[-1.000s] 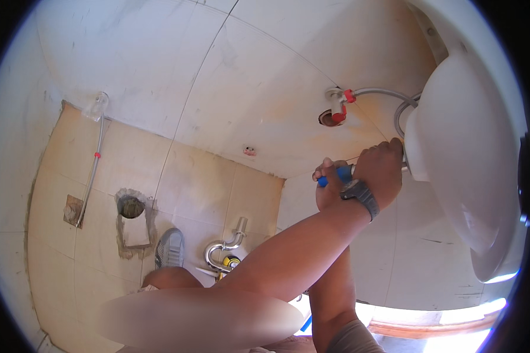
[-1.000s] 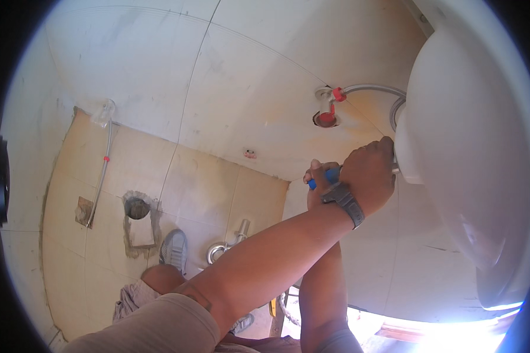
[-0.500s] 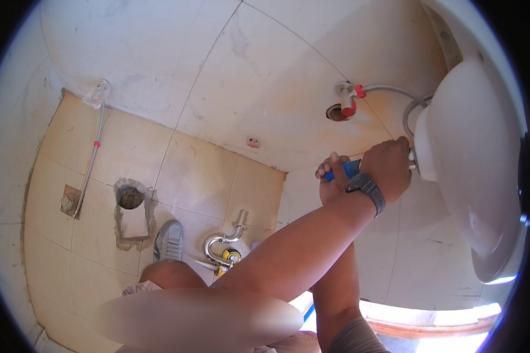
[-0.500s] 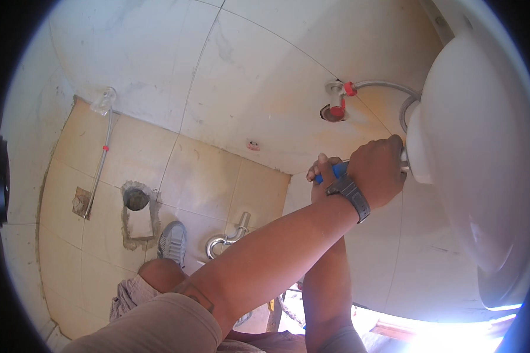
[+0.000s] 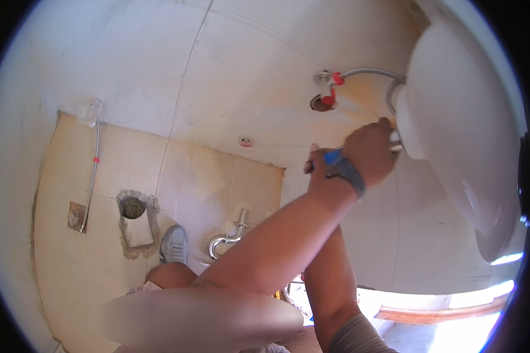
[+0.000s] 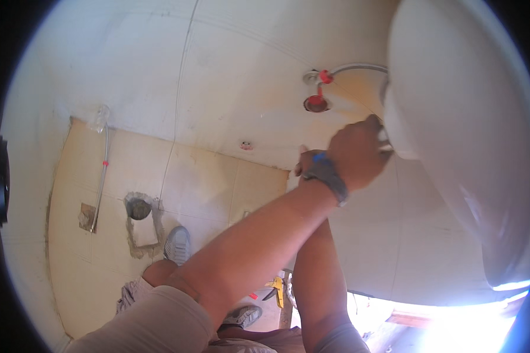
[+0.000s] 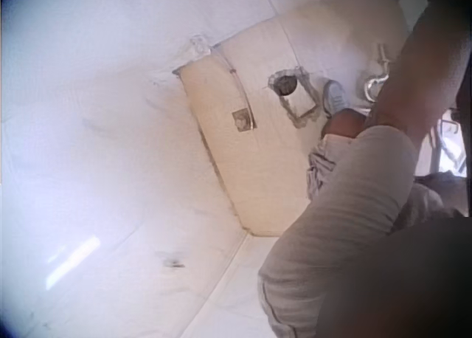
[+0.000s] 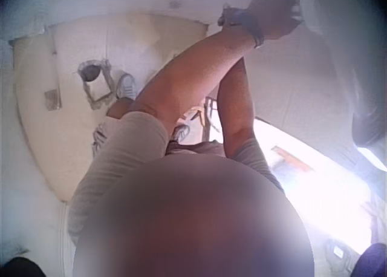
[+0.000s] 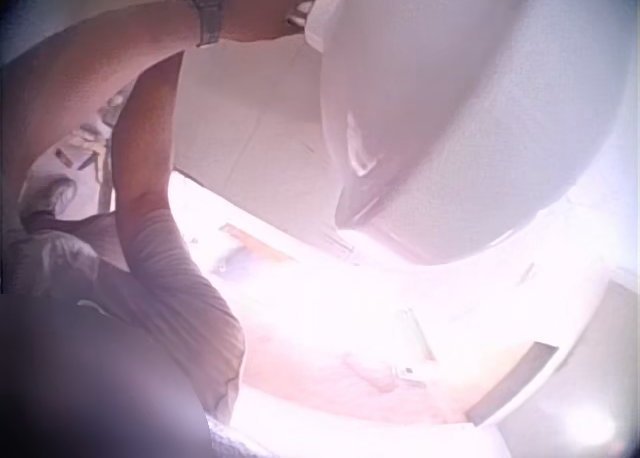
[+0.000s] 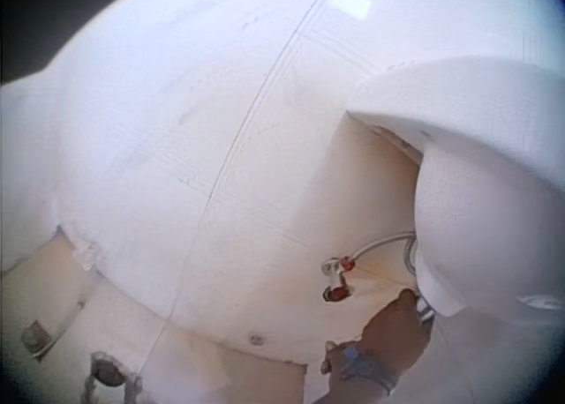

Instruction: The person sits on the floor under a wall-mounted sink and assembles the drain plumbing. They connect a P-trap to the sink tailpiece, attach a flexible hose, and tighten the fittings by hand. Tools and sealant are visible on the floor nearby.

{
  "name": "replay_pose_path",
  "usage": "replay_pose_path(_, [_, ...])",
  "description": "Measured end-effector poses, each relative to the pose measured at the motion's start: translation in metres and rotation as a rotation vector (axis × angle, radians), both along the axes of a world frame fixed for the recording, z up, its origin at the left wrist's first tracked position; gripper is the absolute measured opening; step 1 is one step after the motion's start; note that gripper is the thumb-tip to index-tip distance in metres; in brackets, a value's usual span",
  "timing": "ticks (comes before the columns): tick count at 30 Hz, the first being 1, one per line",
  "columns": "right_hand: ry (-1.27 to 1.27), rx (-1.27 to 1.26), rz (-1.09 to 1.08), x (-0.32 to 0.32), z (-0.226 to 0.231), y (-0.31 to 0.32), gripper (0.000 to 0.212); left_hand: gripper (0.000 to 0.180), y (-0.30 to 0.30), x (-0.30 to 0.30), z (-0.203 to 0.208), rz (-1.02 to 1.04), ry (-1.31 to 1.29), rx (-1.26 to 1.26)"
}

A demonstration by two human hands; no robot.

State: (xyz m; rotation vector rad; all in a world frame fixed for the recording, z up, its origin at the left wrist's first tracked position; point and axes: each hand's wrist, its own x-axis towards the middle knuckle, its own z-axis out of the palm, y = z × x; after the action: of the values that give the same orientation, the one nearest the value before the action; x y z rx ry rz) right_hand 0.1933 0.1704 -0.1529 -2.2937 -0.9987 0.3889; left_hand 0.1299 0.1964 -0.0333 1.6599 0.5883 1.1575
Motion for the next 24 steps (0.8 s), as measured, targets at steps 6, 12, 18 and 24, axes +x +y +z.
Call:
replay_pose_path(6, [0.380,-0.051,0.075,-0.016,-0.069,-0.121,0.040,0.049,0.022,-0.029,-0.081,-0.085,0.216,0.230])
replay_pose_path(12, [0.245,-0.308,0.203,-0.059,-0.090,-0.318,0.037,0.047,0.008,-0.035,-0.100,-0.089,0.316,0.132])
replay_pose_path(18, [0.318,-0.217,0.249,-0.083,-0.074,-0.424,0.021,0.046,-0.010,-0.039,-0.089,0.035,0.587,0.129])
replay_pose_path(24, [0.448,0.133,-0.095,-0.080,-0.062,-0.400,0.016,0.050,-0.041,-0.092,-0.093,-0.499,1.176,0.330])
